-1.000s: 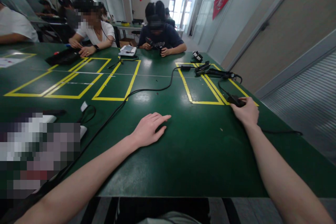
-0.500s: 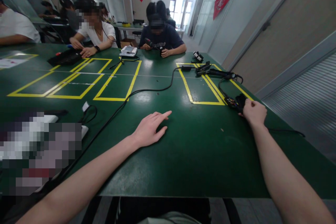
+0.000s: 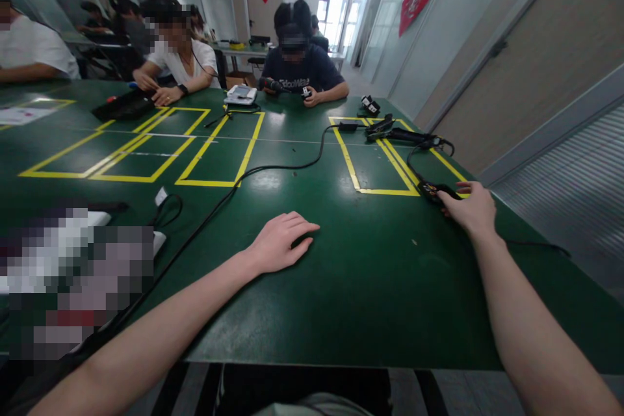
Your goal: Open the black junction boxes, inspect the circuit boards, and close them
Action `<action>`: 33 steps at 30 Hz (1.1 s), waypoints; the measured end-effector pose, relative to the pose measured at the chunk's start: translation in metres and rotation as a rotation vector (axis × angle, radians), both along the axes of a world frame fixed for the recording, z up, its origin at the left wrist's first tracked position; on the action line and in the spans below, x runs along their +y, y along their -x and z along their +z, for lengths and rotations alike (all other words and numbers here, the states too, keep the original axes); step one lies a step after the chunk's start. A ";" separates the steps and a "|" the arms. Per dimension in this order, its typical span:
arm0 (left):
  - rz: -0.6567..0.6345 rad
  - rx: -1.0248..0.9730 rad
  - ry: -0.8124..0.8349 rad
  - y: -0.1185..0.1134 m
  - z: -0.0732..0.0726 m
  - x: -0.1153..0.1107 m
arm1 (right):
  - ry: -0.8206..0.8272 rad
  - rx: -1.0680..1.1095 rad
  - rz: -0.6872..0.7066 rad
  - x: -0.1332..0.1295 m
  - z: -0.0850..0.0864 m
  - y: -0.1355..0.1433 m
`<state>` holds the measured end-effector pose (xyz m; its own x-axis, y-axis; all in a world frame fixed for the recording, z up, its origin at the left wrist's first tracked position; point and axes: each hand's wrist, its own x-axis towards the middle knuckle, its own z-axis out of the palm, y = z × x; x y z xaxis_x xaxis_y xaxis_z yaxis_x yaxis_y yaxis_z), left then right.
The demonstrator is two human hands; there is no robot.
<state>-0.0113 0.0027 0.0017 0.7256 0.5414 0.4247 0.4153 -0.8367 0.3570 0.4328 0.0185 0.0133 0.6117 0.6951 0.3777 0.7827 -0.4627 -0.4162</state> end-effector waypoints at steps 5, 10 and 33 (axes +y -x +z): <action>-0.016 -0.002 0.010 0.000 0.001 0.000 | 0.072 0.101 0.062 -0.002 0.014 0.019; -0.029 -0.003 0.020 0.001 -0.001 0.001 | -0.080 0.045 0.036 -0.004 0.023 0.026; -0.029 0.002 0.027 0.000 0.000 0.000 | -0.254 -0.007 0.030 0.006 0.005 0.012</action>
<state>-0.0114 0.0031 0.0018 0.7419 0.5317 0.4085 0.3921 -0.8382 0.3790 0.4206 0.0247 0.0179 0.5893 0.5953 0.5462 0.7976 -0.3209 -0.5108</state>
